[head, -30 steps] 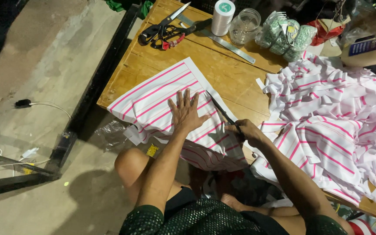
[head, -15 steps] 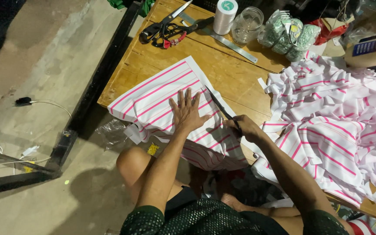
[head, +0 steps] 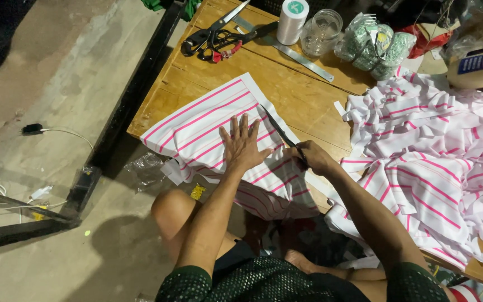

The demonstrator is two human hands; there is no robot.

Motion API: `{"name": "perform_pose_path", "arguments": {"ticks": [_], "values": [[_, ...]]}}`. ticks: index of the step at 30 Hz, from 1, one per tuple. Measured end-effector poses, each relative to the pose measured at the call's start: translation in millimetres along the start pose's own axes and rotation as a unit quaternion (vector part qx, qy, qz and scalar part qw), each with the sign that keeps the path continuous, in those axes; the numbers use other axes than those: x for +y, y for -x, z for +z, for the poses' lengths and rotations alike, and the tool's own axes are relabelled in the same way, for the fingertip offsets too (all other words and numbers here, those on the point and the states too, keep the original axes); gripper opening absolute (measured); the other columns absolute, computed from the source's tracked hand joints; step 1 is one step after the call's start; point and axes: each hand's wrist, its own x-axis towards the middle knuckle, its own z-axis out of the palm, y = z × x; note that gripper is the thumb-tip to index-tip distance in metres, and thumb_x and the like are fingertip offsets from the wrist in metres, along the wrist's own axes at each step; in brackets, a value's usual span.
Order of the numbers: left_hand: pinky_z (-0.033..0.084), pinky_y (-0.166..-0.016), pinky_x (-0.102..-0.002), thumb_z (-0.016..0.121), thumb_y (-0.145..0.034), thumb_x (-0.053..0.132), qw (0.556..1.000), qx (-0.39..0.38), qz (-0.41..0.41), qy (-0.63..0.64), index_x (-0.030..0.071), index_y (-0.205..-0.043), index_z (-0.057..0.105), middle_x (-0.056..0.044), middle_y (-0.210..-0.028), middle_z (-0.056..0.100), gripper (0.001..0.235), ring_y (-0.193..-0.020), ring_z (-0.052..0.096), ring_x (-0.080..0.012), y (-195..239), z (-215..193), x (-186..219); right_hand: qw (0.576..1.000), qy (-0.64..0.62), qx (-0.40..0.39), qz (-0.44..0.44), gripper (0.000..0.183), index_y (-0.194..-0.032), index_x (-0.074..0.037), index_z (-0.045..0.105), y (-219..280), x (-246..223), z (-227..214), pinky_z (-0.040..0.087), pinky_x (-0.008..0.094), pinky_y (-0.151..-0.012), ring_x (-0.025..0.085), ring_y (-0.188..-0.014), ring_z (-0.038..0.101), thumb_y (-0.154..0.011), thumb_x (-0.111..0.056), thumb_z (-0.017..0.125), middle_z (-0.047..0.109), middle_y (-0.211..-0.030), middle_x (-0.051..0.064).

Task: The person sits on the floor at a wooden table and uses scissors to cut a piece of white fabric with pink stripes into strips. They repeatedly fold the fabric and cut along the edges, placing the cut pieces into a pile on the right side of the table.

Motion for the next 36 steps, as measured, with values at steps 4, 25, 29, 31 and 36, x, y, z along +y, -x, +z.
{"name": "perform_pose_path", "arguments": {"ticks": [4, 25, 29, 31, 36], "values": [[-0.002, -0.118, -0.075, 0.06, -0.086, 0.068, 1.0, 0.02, 0.009, -0.01, 0.02, -0.163, 0.022, -0.019, -0.17, 0.014, 0.098, -0.157, 0.0, -0.0426, 1, 5, 0, 0.999, 0.0, 0.02, 0.031, 0.049, -0.068, -0.001, 0.069, -11, -9, 4, 0.051, 0.032, -0.044, 0.024, -0.046, 0.062, -0.081, -0.047, 0.08, 0.058, -0.05, 0.015], [0.0, -0.118, -0.076, 0.064, -0.082, 0.062, 0.999, 0.041, 0.012, 0.012, 0.02, -0.161, 0.028, -0.018, -0.169, 0.018, 0.096, -0.157, 0.004, -0.0423, -4, 12, -4, 0.99, -0.12, 0.059, 0.033, 0.038, -0.063, 0.0, 0.059, -26, -41, 9, 0.039, 0.026, -0.035, 0.018, -0.04, 0.053, -0.075, -0.029, 0.082, 0.048, -0.049, 0.01], [0.002, -0.118, -0.075, 0.068, -0.079, 0.057, 0.999, 0.045, 0.012, 0.009, 0.02, -0.16, 0.029, -0.018, -0.169, 0.018, 0.098, -0.157, 0.004, -0.0426, -3, 12, -3, 0.99, -0.126, 0.054, 0.044, 0.035, -0.067, 0.0, 0.063, -46, -36, 10, 0.042, 0.028, -0.032, 0.019, -0.04, 0.055, -0.074, -0.029, 0.082, 0.051, -0.05, 0.011], [0.002, -0.118, -0.075, 0.068, -0.078, 0.058, 0.999, 0.045, 0.012, 0.011, 0.02, -0.16, 0.029, -0.018, -0.169, 0.018, 0.099, -0.157, 0.004, -0.0425, -3, 12, -3, 0.989, -0.134, 0.054, 0.036, 0.037, -0.068, 0.0, 0.063, -50, -45, 13, 0.042, 0.028, -0.032, 0.019, -0.039, 0.054, -0.073, -0.03, 0.084, 0.051, -0.05, 0.01], [0.0, -0.118, -0.075, 0.066, -0.078, 0.064, 0.999, 0.041, 0.012, 0.02, 0.02, -0.161, 0.03, -0.018, -0.169, 0.019, 0.1, -0.157, 0.004, -0.0427, -6, 14, -4, 0.986, -0.154, 0.051, 0.024, 0.03, -0.07, 0.0, 0.063, -57, -46, 17, 0.045, 0.027, -0.03, 0.018, -0.039, 0.056, -0.077, -0.023, 0.081, 0.053, -0.051, 0.009]]}}
